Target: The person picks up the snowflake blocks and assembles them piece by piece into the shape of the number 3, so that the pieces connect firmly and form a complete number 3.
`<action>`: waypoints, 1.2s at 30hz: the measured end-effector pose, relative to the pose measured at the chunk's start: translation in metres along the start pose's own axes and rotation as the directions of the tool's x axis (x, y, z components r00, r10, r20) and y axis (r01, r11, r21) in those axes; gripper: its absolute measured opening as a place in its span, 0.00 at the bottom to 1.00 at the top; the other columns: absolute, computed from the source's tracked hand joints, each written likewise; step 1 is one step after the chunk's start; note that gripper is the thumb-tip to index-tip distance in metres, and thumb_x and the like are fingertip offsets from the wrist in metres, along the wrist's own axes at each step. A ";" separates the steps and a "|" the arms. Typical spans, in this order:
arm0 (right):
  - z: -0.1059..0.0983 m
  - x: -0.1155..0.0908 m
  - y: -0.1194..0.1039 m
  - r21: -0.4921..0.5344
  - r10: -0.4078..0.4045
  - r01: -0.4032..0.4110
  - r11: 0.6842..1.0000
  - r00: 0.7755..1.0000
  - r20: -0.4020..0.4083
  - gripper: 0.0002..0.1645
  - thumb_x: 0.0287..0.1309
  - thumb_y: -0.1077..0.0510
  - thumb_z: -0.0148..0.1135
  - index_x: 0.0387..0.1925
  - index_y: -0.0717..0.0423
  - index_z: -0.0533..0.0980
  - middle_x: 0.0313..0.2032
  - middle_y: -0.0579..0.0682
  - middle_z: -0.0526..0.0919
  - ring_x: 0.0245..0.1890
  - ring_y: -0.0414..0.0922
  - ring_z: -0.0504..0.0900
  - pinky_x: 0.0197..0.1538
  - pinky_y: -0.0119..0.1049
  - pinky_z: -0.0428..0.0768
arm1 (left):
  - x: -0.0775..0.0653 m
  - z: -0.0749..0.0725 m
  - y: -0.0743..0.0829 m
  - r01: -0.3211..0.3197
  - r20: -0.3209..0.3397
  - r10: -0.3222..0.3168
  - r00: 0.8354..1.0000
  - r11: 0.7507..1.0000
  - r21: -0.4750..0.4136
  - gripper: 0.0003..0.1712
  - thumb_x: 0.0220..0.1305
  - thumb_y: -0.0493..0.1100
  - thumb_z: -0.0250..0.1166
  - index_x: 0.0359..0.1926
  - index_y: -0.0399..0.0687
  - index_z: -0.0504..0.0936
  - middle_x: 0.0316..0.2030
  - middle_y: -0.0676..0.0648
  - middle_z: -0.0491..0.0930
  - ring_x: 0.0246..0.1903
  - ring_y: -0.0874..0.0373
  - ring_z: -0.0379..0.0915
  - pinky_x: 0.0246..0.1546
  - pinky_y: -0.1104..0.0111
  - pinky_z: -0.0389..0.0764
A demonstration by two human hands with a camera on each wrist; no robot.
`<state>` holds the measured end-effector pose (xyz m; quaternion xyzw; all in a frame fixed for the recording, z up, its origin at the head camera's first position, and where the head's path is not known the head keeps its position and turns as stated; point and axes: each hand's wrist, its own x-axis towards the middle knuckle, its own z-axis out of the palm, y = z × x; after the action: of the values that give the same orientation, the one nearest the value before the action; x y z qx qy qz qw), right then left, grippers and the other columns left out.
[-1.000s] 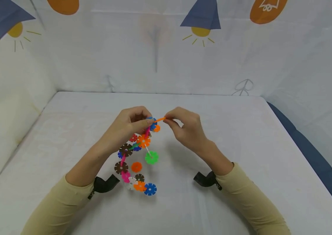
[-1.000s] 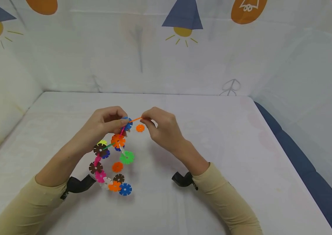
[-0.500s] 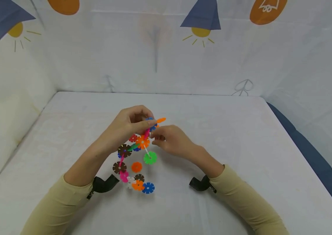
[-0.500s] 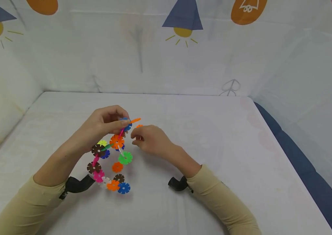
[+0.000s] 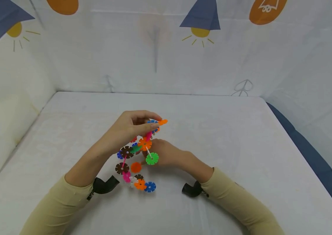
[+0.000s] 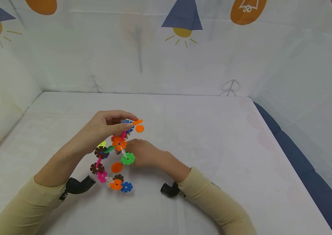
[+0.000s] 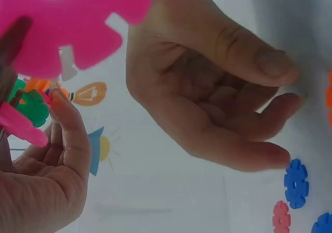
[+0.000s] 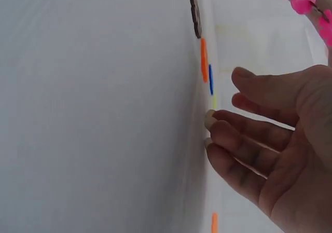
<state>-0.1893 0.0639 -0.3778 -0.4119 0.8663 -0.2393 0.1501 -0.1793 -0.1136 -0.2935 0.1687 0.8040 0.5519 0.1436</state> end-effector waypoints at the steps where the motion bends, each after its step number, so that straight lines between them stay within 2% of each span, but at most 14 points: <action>1: 0.002 0.001 -0.001 0.007 -0.013 0.013 1.000 1.000 0.009 0.11 0.62 0.48 0.66 0.40 0.49 0.81 0.28 0.42 0.78 0.36 0.38 0.76 0.47 0.31 0.76 | 0.000 0.000 0.000 -0.003 0.002 0.003 1.000 1.000 -0.002 0.17 0.64 0.59 0.66 0.53 0.68 0.82 0.36 0.47 0.79 0.36 0.49 0.72 0.29 0.65 0.73; 7: 0.006 0.000 -0.008 -0.004 -0.063 0.063 0.998 0.995 0.081 0.18 0.65 0.51 0.62 0.55 0.46 0.79 0.21 0.40 0.66 0.23 0.36 0.67 0.33 0.25 0.68 | 0.000 0.001 -0.002 -0.005 0.013 0.005 1.000 1.000 -0.015 0.15 0.65 0.57 0.66 0.51 0.66 0.82 0.35 0.46 0.80 0.34 0.48 0.73 0.30 0.65 0.75; 10: 0.009 0.001 -0.011 0.033 -0.060 0.056 0.998 0.993 0.101 0.19 0.64 0.50 0.62 0.55 0.46 0.79 0.20 0.41 0.65 0.20 0.36 0.65 0.28 0.25 0.65 | 0.000 0.001 -0.003 -0.004 0.017 0.004 1.000 1.000 -0.020 0.14 0.65 0.57 0.66 0.50 0.64 0.82 0.35 0.45 0.81 0.32 0.48 0.74 0.30 0.64 0.77; 14: 0.014 0.004 -0.015 0.088 -0.033 0.022 0.996 0.992 0.119 0.18 0.63 0.50 0.62 0.55 0.44 0.80 0.26 0.40 0.75 0.26 0.32 0.72 0.30 0.24 0.70 | 0.000 0.001 -0.003 -0.007 0.024 0.008 1.000 0.999 -0.033 0.13 0.66 0.55 0.65 0.50 0.62 0.82 0.35 0.45 0.81 0.32 0.48 0.75 0.34 0.60 0.80; 17: 0.017 0.006 -0.018 0.097 -0.014 0.002 0.995 0.992 0.123 0.17 0.62 0.52 0.62 0.53 0.44 0.80 0.34 0.36 0.81 0.33 0.29 0.76 0.35 0.23 0.75 | -0.001 0.000 -0.003 -0.010 0.029 0.011 1.000 0.999 -0.044 0.13 0.67 0.54 0.65 0.50 0.61 0.81 0.35 0.45 0.81 0.33 0.48 0.75 0.34 0.60 0.79; 24: 0.016 0.009 -0.027 0.034 0.029 -0.035 0.999 0.988 0.154 0.13 0.60 0.54 0.65 0.47 0.46 0.80 0.31 0.38 0.79 0.34 0.33 0.75 0.36 0.23 0.75 | 0.001 0.001 -0.003 0.002 0.023 0.000 1.000 0.996 -0.088 0.16 0.66 0.56 0.65 0.51 0.58 0.81 0.36 0.46 0.80 0.33 0.50 0.73 0.25 0.67 0.72; 27: 0.015 0.008 -0.029 0.043 0.078 -0.086 0.995 0.983 0.167 0.14 0.60 0.54 0.67 0.47 0.49 0.79 0.32 0.39 0.77 0.34 0.35 0.74 0.37 0.24 0.75 | 0.002 0.001 -0.003 0.008 0.022 -0.006 1.000 0.994 -0.112 0.16 0.66 0.56 0.65 0.51 0.57 0.80 0.37 0.47 0.80 0.36 0.51 0.75 0.30 0.67 0.76; 29: 0.014 0.007 -0.028 0.093 0.081 -0.097 0.991 0.982 0.168 0.10 0.61 0.57 0.66 0.44 0.52 0.79 0.33 0.40 0.77 0.35 0.36 0.75 0.37 0.24 0.75 | 0.003 0.002 -0.002 0.005 0.022 -0.002 1.000 0.991 -0.133 0.16 0.66 0.55 0.65 0.51 0.55 0.80 0.37 0.46 0.80 0.39 0.50 0.76 0.37 0.65 0.79; 32: 0.013 0.006 -0.024 0.180 0.053 -0.082 0.980 0.985 0.162 0.05 0.62 0.62 0.62 0.40 0.55 0.77 0.33 0.43 0.78 0.34 0.37 0.75 0.38 0.24 0.76 | 0.004 0.003 -0.003 0.004 0.021 0.000 1.000 0.986 -0.168 0.15 0.67 0.53 0.65 0.51 0.54 0.79 0.38 0.45 0.79 0.42 0.50 0.77 0.46 0.60 0.81; 36: 0.011 0.003 -0.017 0.218 0.011 -0.043 0.975 0.990 0.144 0.09 0.61 0.65 0.58 0.42 0.55 0.78 0.35 0.45 0.79 0.36 0.37 0.75 0.42 0.24 0.77 | 0.005 0.005 -0.003 0.002 0.020 0.002 1.000 0.979 -0.204 0.14 0.68 0.51 0.64 0.50 0.53 0.78 0.37 0.45 0.79 0.44 0.51 0.76 0.48 0.58 0.80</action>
<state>-0.1755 0.0488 -0.3780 -0.3969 0.8272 -0.3018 0.2592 -0.1819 -0.1085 -0.2985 0.1586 0.7417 0.6296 0.1682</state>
